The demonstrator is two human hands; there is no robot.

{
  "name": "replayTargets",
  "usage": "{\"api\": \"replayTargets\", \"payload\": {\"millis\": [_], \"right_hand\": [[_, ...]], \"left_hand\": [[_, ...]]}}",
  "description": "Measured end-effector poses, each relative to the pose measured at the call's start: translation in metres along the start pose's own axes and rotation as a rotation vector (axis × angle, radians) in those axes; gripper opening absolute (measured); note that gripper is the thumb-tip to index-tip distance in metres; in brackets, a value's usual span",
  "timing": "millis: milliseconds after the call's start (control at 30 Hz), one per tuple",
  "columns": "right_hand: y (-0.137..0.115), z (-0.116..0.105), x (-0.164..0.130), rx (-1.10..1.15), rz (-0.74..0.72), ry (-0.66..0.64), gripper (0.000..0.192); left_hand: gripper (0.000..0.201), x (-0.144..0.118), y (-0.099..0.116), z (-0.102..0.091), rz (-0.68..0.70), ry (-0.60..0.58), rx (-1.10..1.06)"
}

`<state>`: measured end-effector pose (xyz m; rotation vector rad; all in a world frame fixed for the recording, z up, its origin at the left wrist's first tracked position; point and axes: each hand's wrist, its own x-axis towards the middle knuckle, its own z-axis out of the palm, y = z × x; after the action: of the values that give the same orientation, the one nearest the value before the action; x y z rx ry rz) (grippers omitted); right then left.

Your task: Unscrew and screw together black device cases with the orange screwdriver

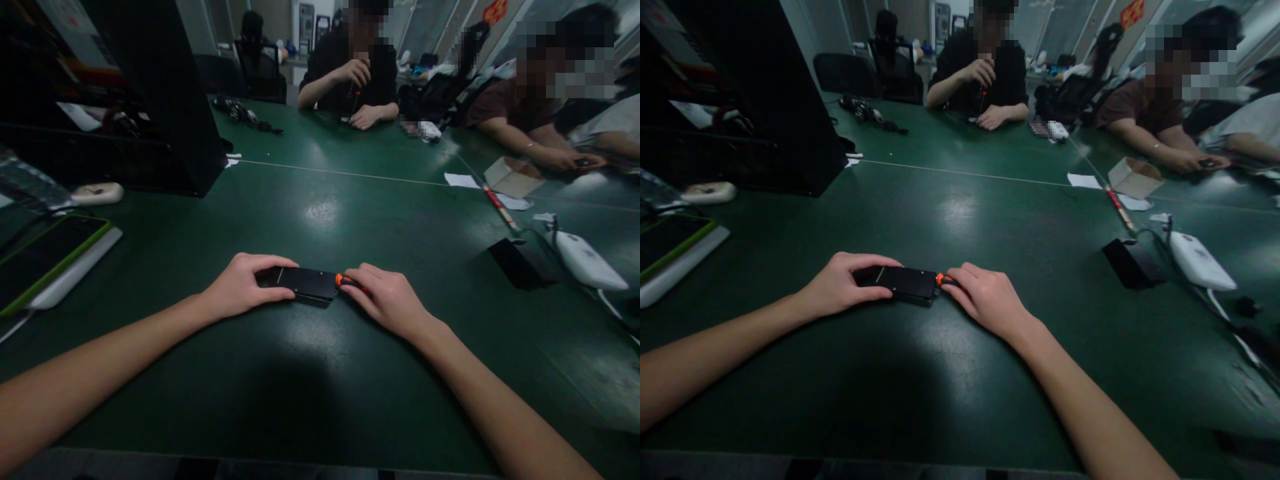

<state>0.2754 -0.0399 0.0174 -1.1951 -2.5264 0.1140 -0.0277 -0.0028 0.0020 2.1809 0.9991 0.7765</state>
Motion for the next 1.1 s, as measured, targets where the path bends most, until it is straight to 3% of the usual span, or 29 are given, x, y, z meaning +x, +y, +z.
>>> {"api": "replayTargets", "payload": {"millis": [100, 367, 633, 967, 1100], "right_hand": [[0.0, 0.001, -0.001, -0.029, -0.007, 0.016, 0.037], [0.005, 0.0, 0.003, 0.177, -0.034, 0.004, 0.031], [0.017, -0.012, 0.005, -0.12, -0.077, 0.056, 0.031], [0.0, -0.004, 0.006, -0.187, -0.121, 0.043, 0.035], [-0.001, 0.0, 0.007, -0.109, -0.129, 0.017, 0.034]], "left_hand": [[0.05, -0.001, -0.001, 0.001, -0.021, -0.004, -0.011], [0.05, -0.001, -0.002, 0.002, -0.005, -0.003, -0.052], [0.05, -0.001, 0.001, 0.001, 0.052, -0.011, -0.021], [0.046, -0.001, 0.001, 0.001, 0.123, -0.037, -0.004], [0.047, -0.001, 0.0, 0.002, 0.131, -0.032, -0.018]]}}
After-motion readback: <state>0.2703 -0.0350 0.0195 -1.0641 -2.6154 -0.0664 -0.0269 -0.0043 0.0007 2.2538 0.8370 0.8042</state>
